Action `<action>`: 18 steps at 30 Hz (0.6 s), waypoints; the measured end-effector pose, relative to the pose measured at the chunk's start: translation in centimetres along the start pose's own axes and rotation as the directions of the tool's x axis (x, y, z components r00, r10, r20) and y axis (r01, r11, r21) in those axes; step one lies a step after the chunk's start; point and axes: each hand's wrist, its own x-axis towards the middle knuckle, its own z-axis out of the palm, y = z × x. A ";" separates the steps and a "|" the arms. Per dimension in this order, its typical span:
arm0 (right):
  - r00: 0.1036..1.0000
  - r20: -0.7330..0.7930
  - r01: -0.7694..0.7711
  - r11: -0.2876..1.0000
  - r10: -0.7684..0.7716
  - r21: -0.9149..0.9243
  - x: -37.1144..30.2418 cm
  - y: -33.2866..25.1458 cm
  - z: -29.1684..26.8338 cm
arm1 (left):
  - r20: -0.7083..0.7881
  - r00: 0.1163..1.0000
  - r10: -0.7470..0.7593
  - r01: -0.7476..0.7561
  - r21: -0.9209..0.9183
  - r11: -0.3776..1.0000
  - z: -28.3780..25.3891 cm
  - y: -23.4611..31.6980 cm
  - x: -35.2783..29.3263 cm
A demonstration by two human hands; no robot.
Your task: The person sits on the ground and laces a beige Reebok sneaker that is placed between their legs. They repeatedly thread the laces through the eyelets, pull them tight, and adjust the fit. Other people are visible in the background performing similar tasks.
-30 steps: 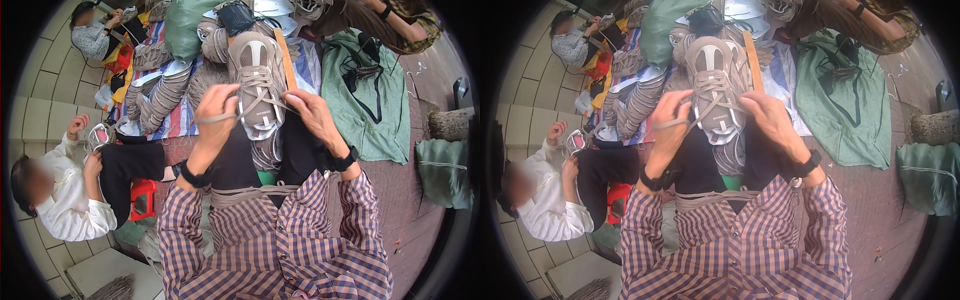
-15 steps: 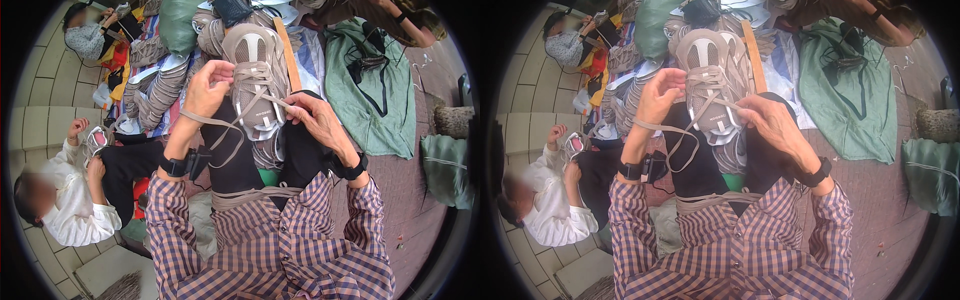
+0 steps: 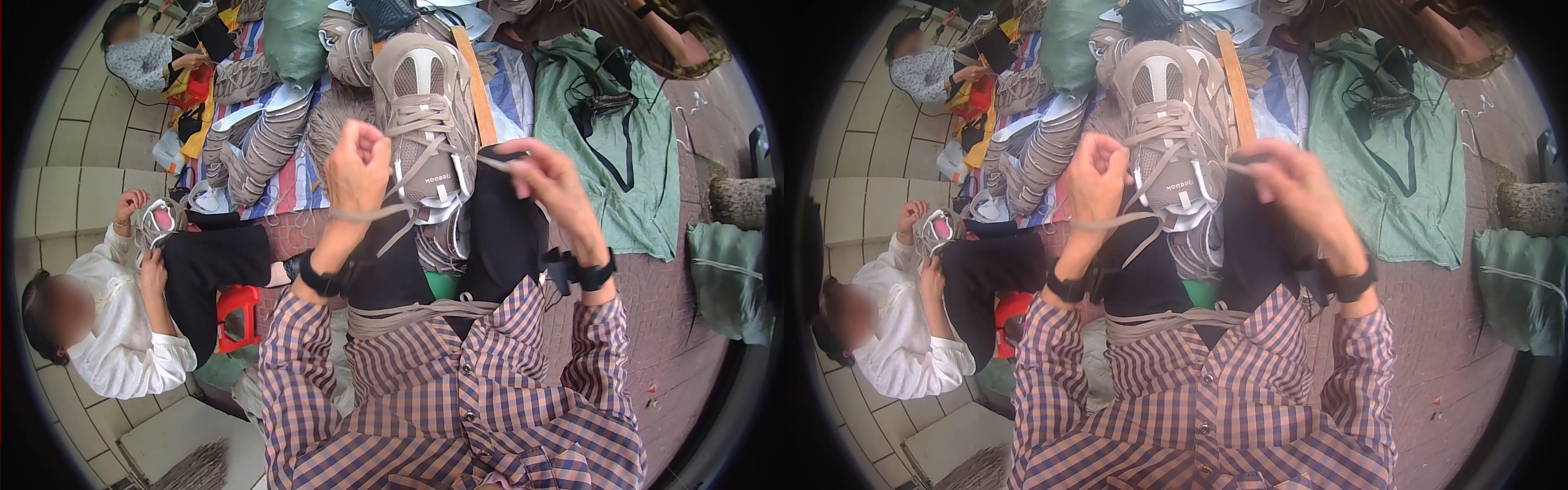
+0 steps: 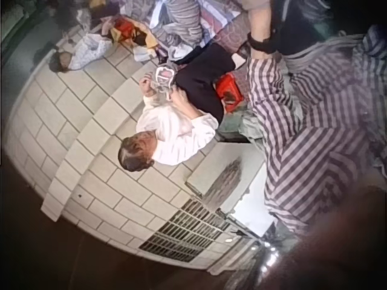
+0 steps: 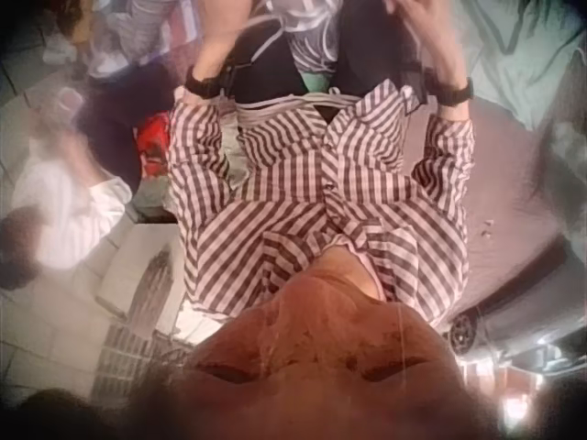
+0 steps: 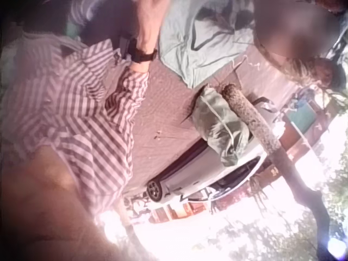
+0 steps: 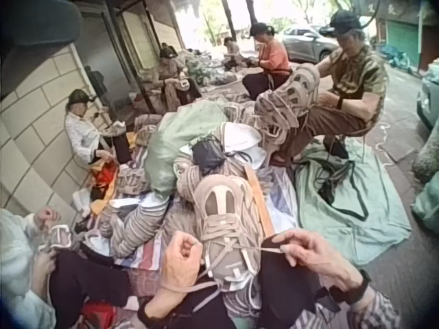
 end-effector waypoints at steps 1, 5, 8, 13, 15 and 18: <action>0.998 -0.052 -0.034 0.999 0.035 0.021 -0.5 0.8 -2.1 | 0.035 0.999 0.019 -0.020 0.030 0.999 -0.5 -0.4 -1.6; 0.992 -0.001 -0.130 0.991 0.130 0.019 -2.4 1.1 -4.2 | 0.474 0.837 -0.273 0.306 0.009 0.952 -4.2 1.7 -5.4; 0.997 0.033 0.071 0.917 -0.063 -0.393 -3.4 -0.2 -2.8 | 0.585 0.782 -0.215 0.188 0.107 0.976 -6.7 0.8 -7.6; 0.967 0.129 0.251 0.711 -0.221 -0.657 -6.5 -1.9 -3.2 | 0.653 0.742 -0.149 -0.072 0.299 0.952 -14.2 3.4 -7.8; 0.980 0.187 -0.021 0.974 0.064 -0.223 -8.9 -3.3 -4.7 | 0.779 0.588 -0.215 0.223 0.099 0.970 -15.6 3.0 -6.7; 0.929 0.363 -0.275 0.789 0.071 0.549 -8.4 0.3 -7.0 | 0.844 0.456 -0.284 0.622 -0.074 0.779 -19.4 0.0 -6.2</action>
